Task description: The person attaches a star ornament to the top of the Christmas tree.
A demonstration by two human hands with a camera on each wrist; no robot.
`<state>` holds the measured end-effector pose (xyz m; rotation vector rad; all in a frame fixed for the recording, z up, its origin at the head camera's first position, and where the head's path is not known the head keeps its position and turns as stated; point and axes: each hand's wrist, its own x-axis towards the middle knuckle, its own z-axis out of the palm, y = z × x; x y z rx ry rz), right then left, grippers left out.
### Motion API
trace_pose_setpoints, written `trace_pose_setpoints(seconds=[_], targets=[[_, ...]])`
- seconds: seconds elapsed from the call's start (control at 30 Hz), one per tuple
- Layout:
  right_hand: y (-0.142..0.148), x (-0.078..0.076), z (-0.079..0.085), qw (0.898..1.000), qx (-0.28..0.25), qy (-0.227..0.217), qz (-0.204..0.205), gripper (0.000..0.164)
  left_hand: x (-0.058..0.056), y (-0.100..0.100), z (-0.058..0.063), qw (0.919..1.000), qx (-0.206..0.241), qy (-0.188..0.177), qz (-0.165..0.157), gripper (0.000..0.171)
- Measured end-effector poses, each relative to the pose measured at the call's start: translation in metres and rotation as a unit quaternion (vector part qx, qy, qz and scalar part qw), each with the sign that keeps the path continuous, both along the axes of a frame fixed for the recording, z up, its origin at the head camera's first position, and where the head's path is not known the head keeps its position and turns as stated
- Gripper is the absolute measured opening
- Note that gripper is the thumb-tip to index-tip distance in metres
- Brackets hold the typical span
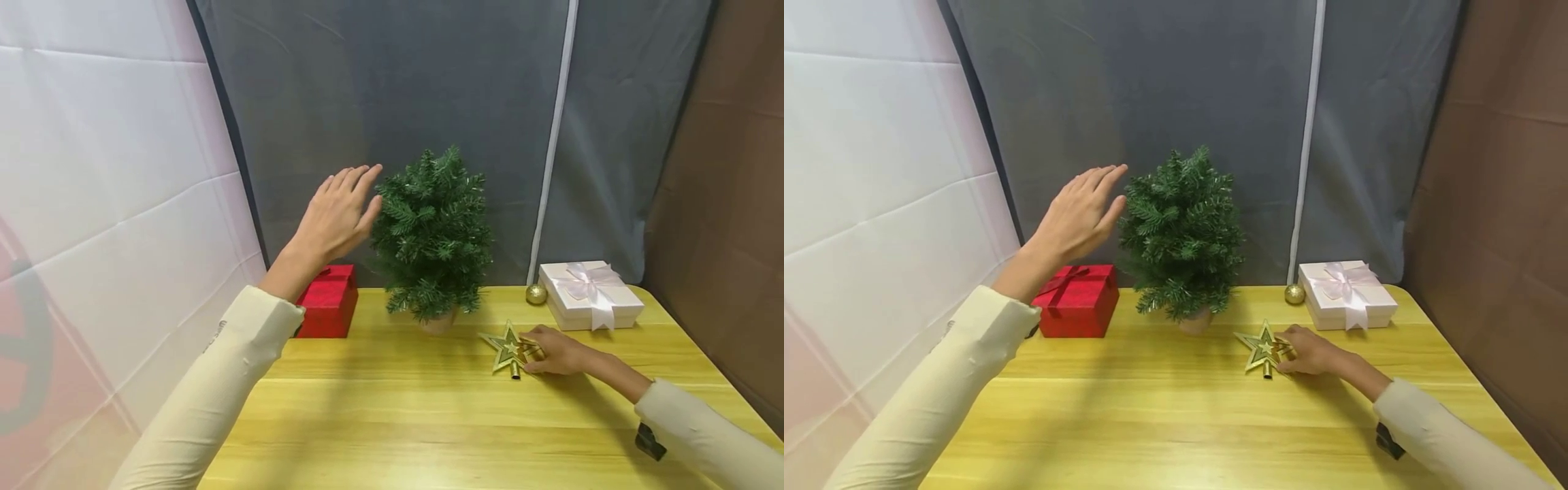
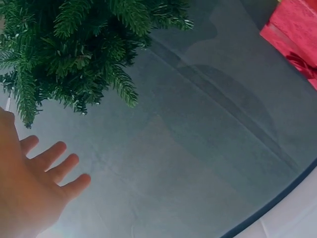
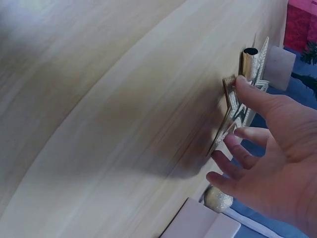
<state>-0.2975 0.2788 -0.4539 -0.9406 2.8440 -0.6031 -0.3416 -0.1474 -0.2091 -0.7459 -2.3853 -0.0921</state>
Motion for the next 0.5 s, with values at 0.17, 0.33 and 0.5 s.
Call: trace_pose_setpoints(seconds=[0.17, 0.33, 0.5], targets=[[-0.004, 0.0, 0.003, 1.0, -0.009, -0.016, -0.019, 0.085, -0.003, 0.006, 0.001, 0.9992, 0.017, -0.033, -0.016, 0.064], [-0.004, 0.002, 0.004, 0.999, -0.03, 0.001, -0.033, 0.092, -0.007, 0.011, 0.003, 0.9931, 0.054, -0.095, -0.043, 0.068], [-0.001, 0.0, 0.004, 0.998, -0.046, 0.037, -0.023, 0.092, -0.015, 0.014, 0.005, 0.9788, 0.106, -0.148, -0.095, 0.067]])
